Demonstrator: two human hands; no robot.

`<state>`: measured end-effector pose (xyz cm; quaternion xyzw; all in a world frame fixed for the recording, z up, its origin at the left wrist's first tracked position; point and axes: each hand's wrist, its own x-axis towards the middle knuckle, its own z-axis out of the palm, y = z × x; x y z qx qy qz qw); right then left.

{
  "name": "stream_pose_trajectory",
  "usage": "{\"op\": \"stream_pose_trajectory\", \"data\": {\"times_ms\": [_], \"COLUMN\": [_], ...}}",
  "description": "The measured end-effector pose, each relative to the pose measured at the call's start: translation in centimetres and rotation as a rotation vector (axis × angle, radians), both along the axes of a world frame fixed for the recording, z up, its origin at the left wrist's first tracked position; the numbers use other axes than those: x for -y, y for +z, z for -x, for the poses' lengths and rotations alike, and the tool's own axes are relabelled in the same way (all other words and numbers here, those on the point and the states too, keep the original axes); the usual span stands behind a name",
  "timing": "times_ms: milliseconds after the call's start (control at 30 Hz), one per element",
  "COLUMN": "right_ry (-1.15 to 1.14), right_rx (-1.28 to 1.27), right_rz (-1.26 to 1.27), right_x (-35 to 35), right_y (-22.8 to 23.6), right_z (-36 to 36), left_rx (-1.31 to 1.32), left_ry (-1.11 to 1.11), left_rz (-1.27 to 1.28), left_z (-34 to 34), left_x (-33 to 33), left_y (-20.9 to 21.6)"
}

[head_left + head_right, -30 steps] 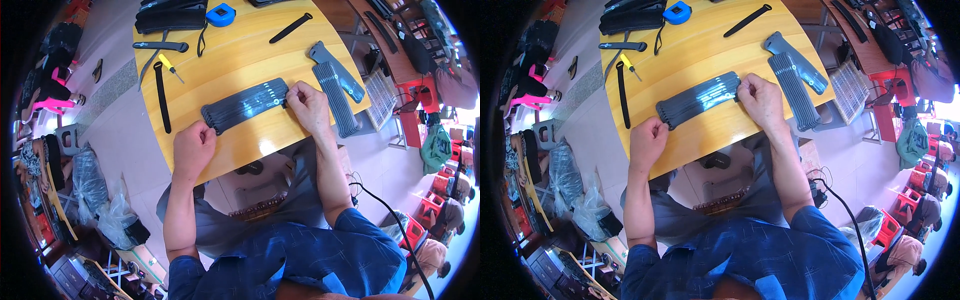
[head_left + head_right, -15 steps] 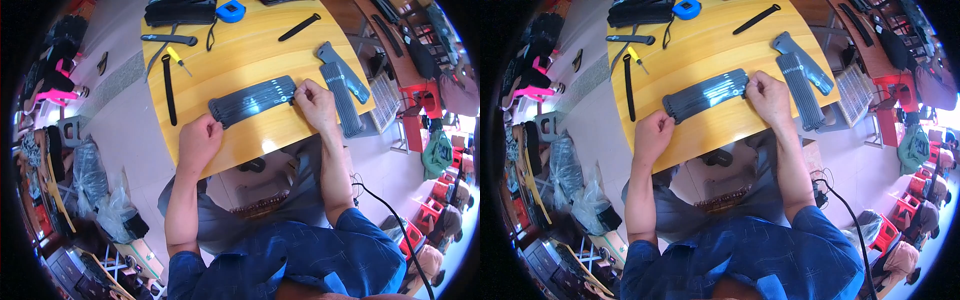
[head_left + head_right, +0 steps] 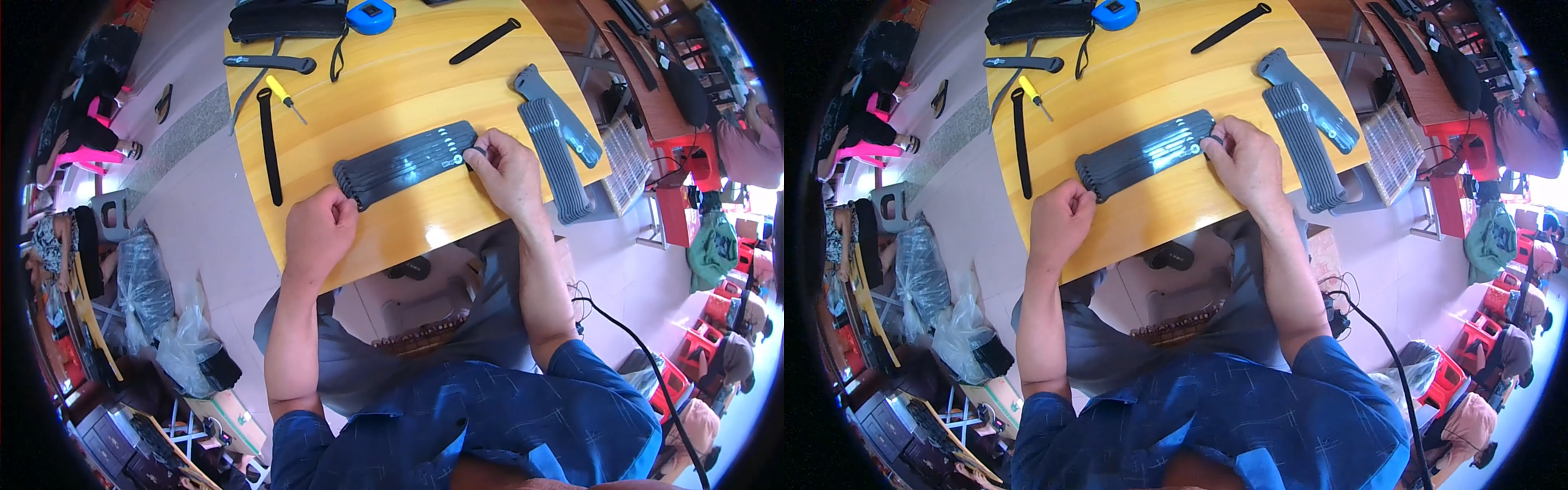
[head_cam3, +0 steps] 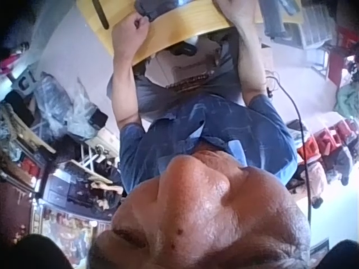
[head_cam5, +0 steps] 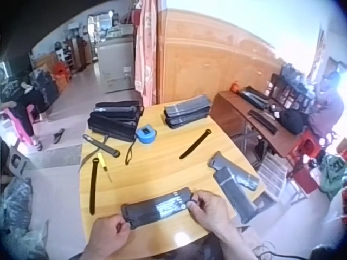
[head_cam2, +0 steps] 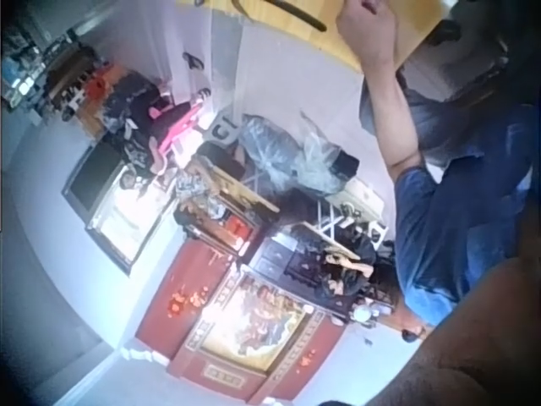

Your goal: The person is inspecting, measuring, and sorting flexible black plastic strips at a workstation.

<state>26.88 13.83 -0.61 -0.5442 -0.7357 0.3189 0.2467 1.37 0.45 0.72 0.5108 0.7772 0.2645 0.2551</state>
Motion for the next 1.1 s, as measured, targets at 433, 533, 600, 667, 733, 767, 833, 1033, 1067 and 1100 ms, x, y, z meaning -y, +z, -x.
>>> {"op": "stream_pose_trajectory", "data": {"times_ms": [433, 533, 600, 667, 733, 767, 833, 1033, 1067, 1100], "right_ry": [0.076, 0.071, 0.102, 0.090, 0.081, 0.071, 0.060, 0.238, 0.275, 0.312], "right_rx": [-0.018, 0.039, 0.042, 0.092, 0.140, 0.118, 0.099, -0.070, -0.032, 0.008], "right_rz": [-0.125, -0.074, -0.035, -0.071, -0.110, -0.030, 0.045, 0.122, 0.171, 0.221], "right_x": [0.3, 0.6, 0.8, 0.7, 0.6, 0.6, 0.6, 0.3, 0.5, 0.6], "right_y": [0.6, 1.6, 2.4, 2.4, 2.4, 2.5, 2.4, 3.4, 3.9, 4.4], "right_z": [-0.1, 0.1, 0.2, 0.2, 0.1, 0.1, -0.2, -0.9, -0.8, -0.7], "left_rx": [-0.028, 0.000, 0.007, 0.016, -0.031, -0.028, -0.003, -0.045, -0.044, -0.052], "left_ry": [-0.011, -0.001, 0.003, 0.004, -0.007, -0.004, -0.019, -0.040, -0.037, -0.046], "left_rz": [0.002, 0.013, 0.020, 0.028, 0.011, 0.005, 0.010, 0.024, 0.016, 0.035], "left_z": [0.0, 0.1, 0.0, 0.0, 0.1, 0.2, 0.1, 0.5, 0.6, 0.7], "left_x": [0.0, 0.0, 0.0, 0.0, -0.1, -0.1, -0.1, 0.0, 0.0, 0.0], "left_y": [0.3, 0.0, 0.4, 0.5, 0.1, 0.0, -0.2, -0.3, -0.4, -0.5]}}
